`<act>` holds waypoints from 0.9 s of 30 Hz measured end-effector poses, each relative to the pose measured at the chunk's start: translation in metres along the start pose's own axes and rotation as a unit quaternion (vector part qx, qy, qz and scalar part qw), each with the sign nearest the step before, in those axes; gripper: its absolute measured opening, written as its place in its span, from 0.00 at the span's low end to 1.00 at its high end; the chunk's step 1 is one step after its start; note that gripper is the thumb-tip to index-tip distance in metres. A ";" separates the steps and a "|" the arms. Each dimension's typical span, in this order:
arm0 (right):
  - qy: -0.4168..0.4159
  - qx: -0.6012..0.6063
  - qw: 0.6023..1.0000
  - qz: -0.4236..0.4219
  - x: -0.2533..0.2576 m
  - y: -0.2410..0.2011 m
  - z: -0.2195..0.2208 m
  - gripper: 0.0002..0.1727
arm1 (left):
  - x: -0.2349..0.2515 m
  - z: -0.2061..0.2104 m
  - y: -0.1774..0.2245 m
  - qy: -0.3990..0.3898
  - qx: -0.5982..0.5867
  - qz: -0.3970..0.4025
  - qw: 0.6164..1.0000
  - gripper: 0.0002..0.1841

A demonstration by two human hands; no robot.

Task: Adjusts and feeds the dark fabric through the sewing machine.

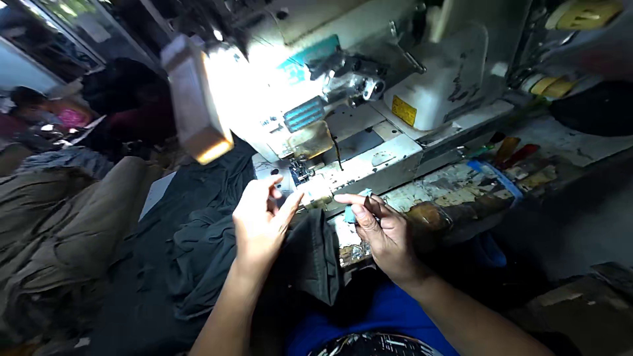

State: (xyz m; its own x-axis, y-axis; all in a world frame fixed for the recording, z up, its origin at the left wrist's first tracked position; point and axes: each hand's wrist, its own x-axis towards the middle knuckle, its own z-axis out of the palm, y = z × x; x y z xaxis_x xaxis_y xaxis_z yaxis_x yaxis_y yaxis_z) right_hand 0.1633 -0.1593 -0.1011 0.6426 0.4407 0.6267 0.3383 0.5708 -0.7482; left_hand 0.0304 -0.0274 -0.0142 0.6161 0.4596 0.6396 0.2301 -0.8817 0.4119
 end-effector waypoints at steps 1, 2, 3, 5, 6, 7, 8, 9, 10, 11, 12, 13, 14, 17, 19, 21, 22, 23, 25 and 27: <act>0.007 0.003 1.000 -0.005 0.000 0.000 0.003 0.17 | 0.002 0.008 -0.006 -0.011 0.017 -0.023 1.000 0.17; 0.012 -0.004 1.000 -0.012 0.001 -0.001 0.006 0.16 | 0.001 0.017 -0.009 -0.026 0.020 -0.028 0.999 0.13; 0.018 -0.022 0.999 -0.017 0.004 -0.001 0.008 0.16 | -0.001 0.024 -0.007 -0.037 0.010 -0.018 0.999 0.10; -0.001 -0.052 0.999 0.016 0.011 -0.008 0.011 0.16 | -0.013 0.031 0.004 -0.041 -0.055 0.028 0.997 0.11; -0.026 -0.041 0.996 0.071 0.015 -0.014 0.012 0.16 | -0.021 0.033 0.010 -0.041 -0.077 0.047 0.995 0.11; -0.056 0.002 0.987 0.147 0.022 -0.022 0.013 0.12 | -0.029 0.033 0.013 -0.045 -0.085 0.063 0.993 0.11; -0.088 0.068 0.968 0.227 0.029 -0.029 0.014 0.06 | -0.036 0.032 0.014 -0.055 -0.078 0.077 0.992 0.10; -0.111 0.135 0.943 0.282 0.034 -0.033 0.015 0.02 | -0.041 0.029 0.012 -0.074 -0.060 0.088 0.992 0.10; -0.113 0.194 0.925 0.305 0.036 -0.035 0.016 0.03 | -0.046 0.024 0.011 -0.104 -0.039 0.094 0.989 0.10; -0.107 0.226 0.919 0.305 0.034 -0.035 0.016 0.06 | -0.049 0.017 0.010 -0.137 -0.019 0.098 0.986 0.10; -0.104 0.228 0.925 0.287 0.030 -0.034 0.015 0.08 | -0.049 0.008 0.011 -0.155 -0.007 0.103 0.983 0.10; -0.102 0.208 0.939 0.255 0.025 -0.031 0.012 0.09 | -0.047 -0.002 0.012 -0.151 -0.008 0.109 0.982 0.10; -0.104 0.173 0.956 0.214 0.019 -0.028 0.009 0.10 | -0.040 -0.013 0.014 -0.131 -0.021 0.123 0.983 0.11; -0.112 0.065 0.987 0.097 0.003 -0.022 -0.003 0.10 | -0.010 -0.027 0.017 -0.093 -0.049 0.237 0.966 0.12; -0.116 0.024 0.991 0.056 -0.002 -0.024 -0.012 0.09 | 0.011 -0.020 0.014 -0.143 -0.049 0.311 0.938 0.12; -0.114 0.023 0.992 0.051 -0.003 -0.025 -0.022 0.09 | 0.023 -0.012 0.009 -0.179 -0.062 0.337 0.922 0.10; -0.115 0.026 0.991 0.056 -0.002 -0.025 -0.027 0.09 | 0.027 -0.011 0.008 -0.193 -0.069 0.339 0.918 0.09; -0.115 0.027 0.991 0.060 0.000 -0.025 -0.031 0.10 | 0.028 -0.011 0.006 -0.201 -0.077 0.339 0.916 0.09; -0.115 0.020 0.991 0.058 0.001 -0.024 -0.036 0.10 | 0.027 -0.010 0.005 -0.203 -0.077 0.336 0.917 0.09; -0.123 0.015 0.991 0.059 0.002 -0.022 -0.039 0.10 | 0.023 -0.007 0.002 -0.204 -0.054 0.332 0.919 0.10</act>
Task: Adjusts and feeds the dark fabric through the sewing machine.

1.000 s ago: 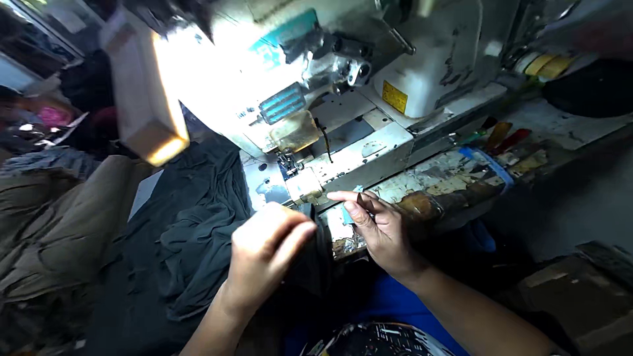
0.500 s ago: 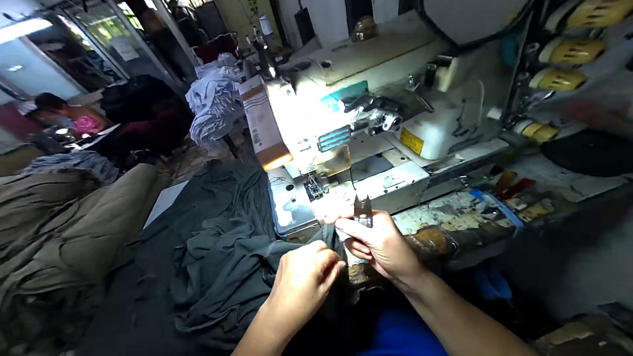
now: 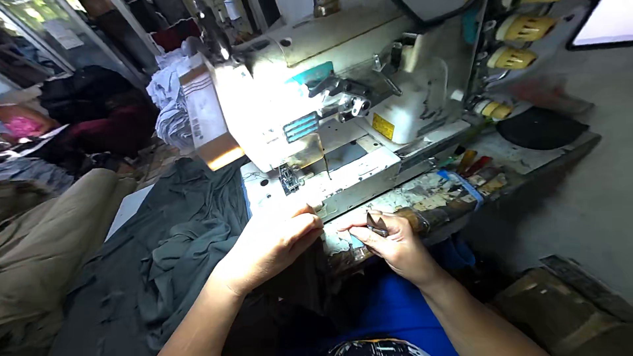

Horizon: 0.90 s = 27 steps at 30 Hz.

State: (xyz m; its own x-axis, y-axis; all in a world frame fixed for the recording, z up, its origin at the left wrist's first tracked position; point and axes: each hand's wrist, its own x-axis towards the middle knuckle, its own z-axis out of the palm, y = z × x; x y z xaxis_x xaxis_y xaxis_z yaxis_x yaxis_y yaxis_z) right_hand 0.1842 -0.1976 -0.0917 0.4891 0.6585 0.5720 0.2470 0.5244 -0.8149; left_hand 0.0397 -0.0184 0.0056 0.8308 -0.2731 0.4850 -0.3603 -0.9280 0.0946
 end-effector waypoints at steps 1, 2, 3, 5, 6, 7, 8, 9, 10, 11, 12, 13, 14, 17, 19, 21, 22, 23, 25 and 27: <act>-0.004 -0.007 1.000 0.000 0.000 0.002 -0.001 0.10 | -0.002 0.003 0.000 -0.005 0.016 -0.006 1.000 0.10; -0.004 -0.025 1.000 -0.003 0.001 0.004 -0.001 0.10 | -0.005 0.005 -0.001 -0.006 0.027 -0.015 1.000 0.10; 0.001 -0.060 0.998 -0.009 0.000 0.007 -0.001 0.10 | -0.008 0.007 0.000 -0.001 0.032 -0.028 0.999 0.10; 0.039 -0.199 0.979 -0.029 -0.002 0.013 -0.002 0.14 | -0.016 0.011 0.004 0.016 0.023 -0.070 0.997 0.10; 0.060 -0.281 0.957 -0.032 -0.004 0.015 -0.003 0.20 | -0.022 0.016 0.009 0.023 0.010 -0.095 0.995 0.11; 0.074 -0.341 0.937 -0.023 -0.006 0.015 -0.005 0.28 | -0.029 0.024 0.014 0.028 -0.001 -0.119 0.993 0.11; 0.082 -0.367 0.927 -0.006 -0.008 0.012 -0.009 0.34 | -0.037 0.036 0.020 0.032 -0.010 -0.139 0.990 0.11; 0.095 -0.361 0.928 0.007 -0.010 0.008 -0.013 0.37 | -0.045 0.049 0.024 0.039 -0.016 -0.157 0.987 0.10; 0.111 -0.335 0.936 0.005 -0.013 0.005 -0.016 0.38 | -0.050 0.061 0.027 0.050 -0.020 -0.174 0.983 0.10; 0.121 -0.296 0.947 -0.006 -0.016 0.000 -0.019 0.37 | -0.053 0.068 0.028 0.067 -0.025 -0.192 0.979 0.10; 0.118 -0.246 0.962 -0.020 -0.019 -0.005 -0.020 0.35 | -0.052 0.070 0.028 0.089 -0.029 -0.211 0.973 0.10; 0.103 -0.195 0.975 -0.029 -0.022 -0.010 -0.020 0.32 | -0.050 0.070 0.029 0.109 -0.034 -0.228 0.967 0.09; 0.086 -0.144 0.985 -0.033 -0.025 -0.014 -0.018 0.28 | -0.046 0.069 0.030 0.124 -0.037 -0.239 0.962 0.09; 0.004 0.095 0.995 0.040 -0.030 -0.016 -0.006 0.19 | -0.037 0.068 0.031 0.156 -0.034 -0.250 0.955 0.08; -0.036 0.274 0.943 0.184 -0.035 -0.014 0.005 0.14 | -0.034 0.070 0.033 0.174 -0.030 -0.254 0.951 0.08; -0.041 0.385 0.866 0.317 -0.036 -0.008 0.016 0.11 | -0.032 0.070 0.035 0.195 -0.028 -0.251 0.948 0.07; -0.037 0.418 0.832 0.363 -0.035 -0.004 0.020 0.11 | -0.031 0.070 0.037 0.204 -0.027 -0.246 0.947 0.07; -0.030 0.440 0.805 0.396 -0.034 -0.001 0.023 0.11 | -0.031 0.071 0.040 0.211 -0.028 -0.242 0.947 0.07; -0.021 0.466 0.769 0.437 -0.031 0.005 0.028 0.11 | -0.031 0.070 0.045 0.215 -0.027 -0.235 0.947 0.06; -0.016 0.480 0.753 0.451 -0.026 0.005 0.031 0.11 | -0.031 0.070 0.048 0.210 -0.019 -0.230 0.950 0.06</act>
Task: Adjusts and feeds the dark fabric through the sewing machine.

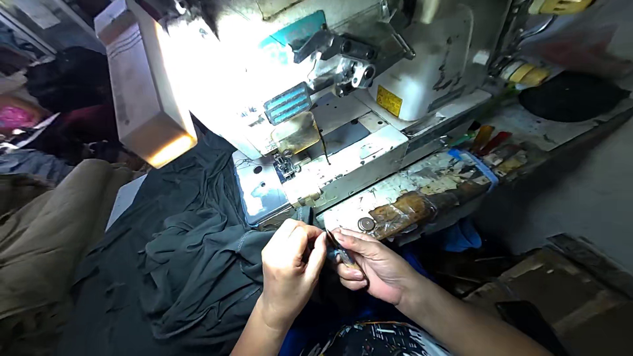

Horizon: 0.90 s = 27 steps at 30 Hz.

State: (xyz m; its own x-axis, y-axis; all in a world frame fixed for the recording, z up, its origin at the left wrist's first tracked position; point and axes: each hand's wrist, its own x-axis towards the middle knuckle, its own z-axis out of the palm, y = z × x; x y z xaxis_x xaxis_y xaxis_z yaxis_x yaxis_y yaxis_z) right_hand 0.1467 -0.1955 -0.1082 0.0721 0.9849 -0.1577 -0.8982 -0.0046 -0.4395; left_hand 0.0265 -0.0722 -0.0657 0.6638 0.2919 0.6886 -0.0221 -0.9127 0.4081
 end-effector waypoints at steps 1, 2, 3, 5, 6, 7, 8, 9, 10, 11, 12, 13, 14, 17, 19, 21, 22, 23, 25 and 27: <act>0.000 0.007 1.000 0.001 0.001 -0.001 0.001 0.11 | -0.001 0.000 0.001 -0.002 0.004 0.003 1.000 0.06; -0.003 0.008 1.000 -0.002 0.001 -0.002 0.002 0.11 | -0.001 0.001 0.001 -0.004 0.007 0.004 1.000 0.05; -0.004 0.006 1.000 -0.010 0.001 -0.003 0.003 0.10 | -0.001 0.002 0.001 -0.005 0.007 0.005 1.000 0.05; 0.009 -0.016 0.999 -0.039 0.001 -0.003 0.006 0.10 | -0.002 0.003 0.000 -0.005 0.002 0.004 1.000 0.06; 0.020 -0.035 0.997 -0.059 0.000 -0.003 0.007 0.10 | -0.002 0.003 0.000 -0.004 -0.004 0.002 1.000 0.06; 0.033 -0.058 0.994 -0.089 0.000 -0.003 0.007 0.09 | -0.002 0.003 0.000 -0.002 -0.013 -0.001 1.000 0.06; 0.046 -0.092 0.986 -0.133 0.000 -0.003 0.006 0.08 | -0.002 0.002 0.000 -0.001 -0.022 -0.006 1.000 0.06; 0.064 -0.147 0.968 -0.193 0.001 -0.003 0.002 0.07 | -0.002 0.002 0.000 0.001 -0.031 -0.013 0.999 0.06; 0.086 -0.222 0.934 -0.266 0.004 -0.004 -0.005 0.06 | -0.002 0.001 0.000 0.004 -0.044 -0.021 0.999 0.05; 0.113 -0.320 0.876 -0.342 0.008 -0.007 -0.015 0.04 | -0.002 0.001 0.000 0.007 -0.060 -0.032 0.998 0.05; 0.152 -0.438 0.788 -0.406 0.013 -0.012 -0.027 0.04 | -0.003 0.001 0.000 0.012 -0.078 -0.045 0.996 0.04; 0.207 -0.560 0.668 -0.444 0.017 -0.018 -0.039 0.09 | -0.003 0.001 0.000 0.018 -0.096 -0.061 0.993 0.04; 0.255 -0.659 0.541 -0.455 0.021 -0.024 -0.048 0.15 | -0.002 0.001 0.000 0.022 -0.118 -0.075 0.990 0.03; 0.239 -0.751 0.384 -0.480 0.028 -0.036 -0.047 0.19 | -0.001 0.001 0.002 0.028 -0.198 -0.124 0.972 0.02; 0.152 -0.729 0.386 -0.544 0.035 -0.038 -0.025 0.14 | 0.000 0.003 0.007 0.016 -0.257 -0.148 0.955 0.03; 0.053 -0.727 0.391 -0.562 0.049 -0.037 -0.003 0.15 | 0.003 0.004 0.013 0.000 -0.313 -0.158 0.936 0.03; 0.031 -0.735 0.378 -0.562 0.059 -0.039 0.004 0.15 | 0.007 0.001 0.014 -0.001 -0.328 -0.153 0.932 0.03; 0.026 -0.729 0.371 -0.575 0.070 -0.040 0.007 0.13 | 0.014 -0.004 0.013 0.008 -0.321 -0.148 0.936 0.04; 0.060 -0.683 0.389 -0.616 0.086 -0.044 0.009 0.07 | 0.030 -0.016 0.000 0.055 -0.232 -0.154 0.959 0.04; 0.109 -0.633 0.414 -0.645 0.091 -0.045 0.008 0.04 | 0.047 -0.024 -0.023 0.075 -0.093 -0.179 0.976 0.02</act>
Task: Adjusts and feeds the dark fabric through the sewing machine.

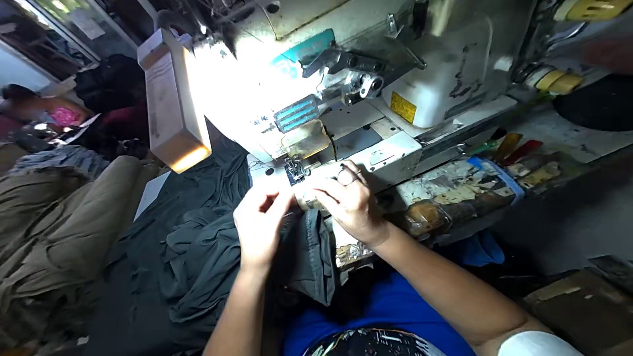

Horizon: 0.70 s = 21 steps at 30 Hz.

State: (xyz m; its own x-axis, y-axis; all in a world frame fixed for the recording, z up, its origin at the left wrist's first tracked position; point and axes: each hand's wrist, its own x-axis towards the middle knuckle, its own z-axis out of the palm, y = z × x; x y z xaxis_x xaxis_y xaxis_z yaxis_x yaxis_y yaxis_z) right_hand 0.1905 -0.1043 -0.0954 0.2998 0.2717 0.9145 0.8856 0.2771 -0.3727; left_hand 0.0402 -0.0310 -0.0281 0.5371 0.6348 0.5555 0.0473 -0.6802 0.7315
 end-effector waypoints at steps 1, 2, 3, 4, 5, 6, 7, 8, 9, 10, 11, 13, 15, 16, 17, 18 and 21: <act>0.017 0.002 1.000 0.012 -0.002 0.001 0.000 0.03 | 0.011 -0.002 -0.007 0.004 0.056 -0.017 0.998 0.02; 0.027 0.001 0.999 0.017 -0.004 0.002 0.000 0.04 | 0.019 -0.002 -0.012 0.003 0.098 -0.034 0.995 0.03; 0.032 -0.004 0.999 0.018 -0.005 0.002 0.000 0.04 | 0.027 -0.001 -0.015 -0.004 0.126 -0.046 0.991 0.03; 0.033 -0.006 0.999 0.019 -0.005 0.002 0.000 0.04 | 0.032 0.000 -0.016 -0.014 0.143 -0.054 0.988 0.02; 0.034 -0.009 0.999 0.018 -0.005 0.003 -0.001 0.04 | 0.036 0.001 -0.016 -0.026 0.153 -0.064 0.986 0.02; 0.036 -0.016 0.999 0.018 -0.005 0.003 -0.001 0.04 | 0.038 0.002 -0.016 -0.035 0.160 -0.073 0.984 0.02; 0.037 -0.023 0.999 0.016 -0.005 0.003 -0.001 0.04 | 0.039 0.003 -0.015 -0.041 0.164 -0.081 0.982 0.03; 0.036 -0.030 0.999 0.013 -0.005 0.004 -0.001 0.04 | 0.040 0.003 -0.015 -0.047 0.167 -0.088 0.981 0.03; 0.035 -0.033 0.999 0.011 -0.005 0.004 -0.002 0.03 | 0.040 0.003 -0.014 -0.049 0.167 -0.094 0.980 0.04; 0.031 -0.032 0.999 0.012 -0.005 0.003 -0.002 0.03 | 0.040 0.003 -0.014 -0.052 0.166 -0.098 0.980 0.04; 0.027 -0.030 0.999 0.016 -0.005 0.003 -0.003 0.03 | 0.041 0.002 -0.014 -0.057 0.162 -0.102 0.980 0.04; 0.024 -0.021 0.999 0.021 -0.005 0.003 -0.003 0.03 | 0.043 0.001 -0.015 -0.068 0.147 -0.109 0.981 0.05; 0.022 -0.015 0.999 0.025 -0.005 0.002 -0.004 0.03 | 0.046 0.002 -0.016 -0.066 0.135 -0.118 0.982 0.05; 0.021 -0.015 0.999 0.026 -0.005 0.002 -0.004 0.03 | 0.048 0.003 -0.017 -0.061 0.128 -0.123 0.982 0.05; 0.022 -0.015 0.999 0.026 -0.005 0.002 -0.004 0.04 | 0.050 0.004 -0.018 -0.057 0.124 -0.129 0.982 0.05; 0.022 -0.016 0.999 0.025 -0.005 0.002 -0.004 0.04 | 0.051 0.004 -0.017 -0.057 0.123 -0.136 0.981 0.06; 0.021 -0.011 0.999 0.028 -0.004 0.002 -0.005 0.05 | 0.053 0.005 -0.018 -0.053 0.124 -0.144 0.980 0.06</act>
State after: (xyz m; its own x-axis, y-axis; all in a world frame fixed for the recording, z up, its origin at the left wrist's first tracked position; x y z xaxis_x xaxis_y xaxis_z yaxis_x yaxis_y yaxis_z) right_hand 0.1925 -0.1097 -0.0990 0.3645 0.2466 0.8980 0.8742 0.2416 -0.4212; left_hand 0.0720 0.0126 -0.0135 0.5560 0.7805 0.2859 0.4066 -0.5554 0.7254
